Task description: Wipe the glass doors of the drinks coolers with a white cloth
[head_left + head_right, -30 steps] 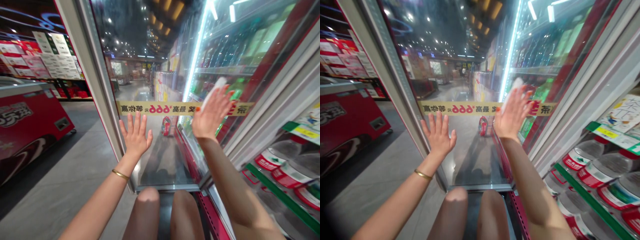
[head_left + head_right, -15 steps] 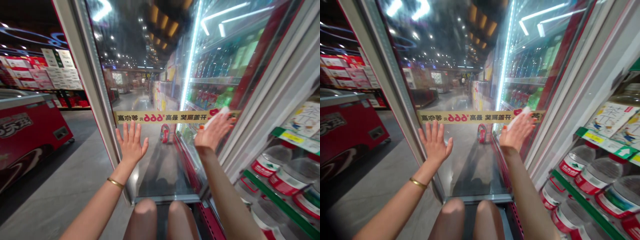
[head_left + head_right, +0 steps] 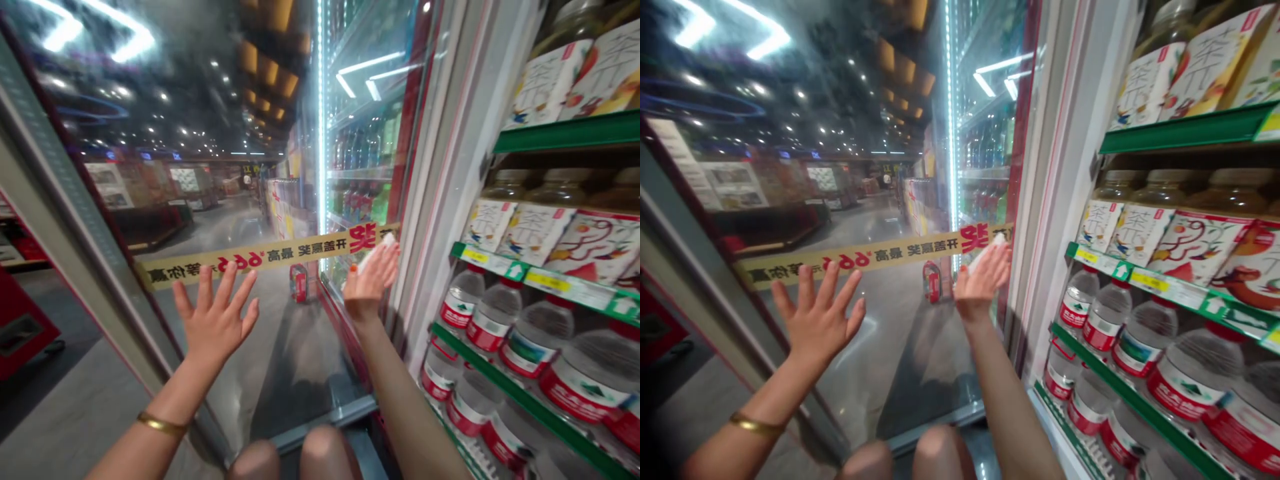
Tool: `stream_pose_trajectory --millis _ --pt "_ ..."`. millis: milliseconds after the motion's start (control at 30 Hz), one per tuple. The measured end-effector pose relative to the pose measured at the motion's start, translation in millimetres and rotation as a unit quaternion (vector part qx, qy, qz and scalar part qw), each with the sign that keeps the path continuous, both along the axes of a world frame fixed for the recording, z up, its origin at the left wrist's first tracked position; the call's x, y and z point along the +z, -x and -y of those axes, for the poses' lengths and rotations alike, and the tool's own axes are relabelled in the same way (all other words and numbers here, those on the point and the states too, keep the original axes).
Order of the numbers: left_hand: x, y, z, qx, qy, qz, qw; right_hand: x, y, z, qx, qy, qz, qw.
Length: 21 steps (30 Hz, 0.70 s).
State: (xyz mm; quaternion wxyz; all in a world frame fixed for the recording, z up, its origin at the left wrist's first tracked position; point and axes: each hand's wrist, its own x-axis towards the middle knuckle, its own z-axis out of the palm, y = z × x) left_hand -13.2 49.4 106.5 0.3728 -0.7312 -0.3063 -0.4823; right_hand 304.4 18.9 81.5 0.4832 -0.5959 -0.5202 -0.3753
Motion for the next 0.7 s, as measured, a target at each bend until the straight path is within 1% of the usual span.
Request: stream_pose_trajectory --millis 33,67,133,200,233,267,300,367,400,433,467,500,533,567,600,633,667,700 --pt "-0.7 1 0 -0.004 0.006 0.002 1.000 -3.7 14 -3 0.008 0.001 0.015 1.000" --pt "-1.1 2 -1 -0.006 0.009 0.003 1.000 -12.0 28 -5 0.021 -0.001 0.039 0.999" --pt "-1.3 4 0 -0.006 0.011 0.002 1.000 -36.8 44 0 0.049 -0.006 0.086 0.995" --pt "-0.7 4 0 -0.004 0.012 0.002 1.000 -59.8 38 10 0.050 -0.020 0.086 0.995" --pt "-0.4 4 0 -0.002 0.013 0.001 1.000 -66.2 28 15 0.037 -0.030 0.062 0.997" --pt "-0.1 4 1 0.000 0.014 0.000 1.000 -68.0 16 18 0.018 -0.040 0.027 0.999" --pt "0.2 5 1 0.001 0.015 0.000 1.000 -65.5 5 19 -0.004 -0.050 -0.013 0.999" --pt "0.5 6 1 0.006 0.014 -0.001 1.000 -52.2 -3 15 -0.038 -0.057 -0.080 0.994" --pt "0.5 6 1 0.008 0.016 -0.002 1.000 -45.1 2 10 -0.046 -0.052 -0.097 0.993" --pt "0.6 7 1 0.008 0.019 -0.001 1.000 -40.6 14 4 -0.046 -0.042 -0.102 0.993" --pt "0.8 7 2 0.007 0.023 -0.001 1.000 -40.1 29 -1 -0.038 -0.028 -0.090 0.995" --pt "1.0 8 2 0.003 0.028 -0.001 1.000 -44.6 46 -5 -0.018 -0.014 -0.063 0.998" --pt "1.3 8 3 0.001 0.031 -0.001 1.000 -54.2 63 -7 0.006 -0.001 -0.028 1.000" --pt "1.7 8 3 0.002 0.031 -0.002 1.000 -67.9 75 -6 0.039 0.004 0.017 0.999" --pt "2.2 8 4 0.005 0.029 -0.004 1.000 -83.9 81 -2 0.067 0.002 0.051 0.996" --pt "2.7 8 5 0.012 0.024 -0.008 1.000 -100.1 81 3 0.079 -0.006 0.065 0.995" --pt "3.1 8 5 0.018 0.018 -0.012 1.000 -114.2 74 8 0.079 -0.017 0.059 0.995" --pt "3.5 7 6 0.023 0.012 -0.015 1.000 -124.4 63 13 0.066 -0.030 0.034 0.997"
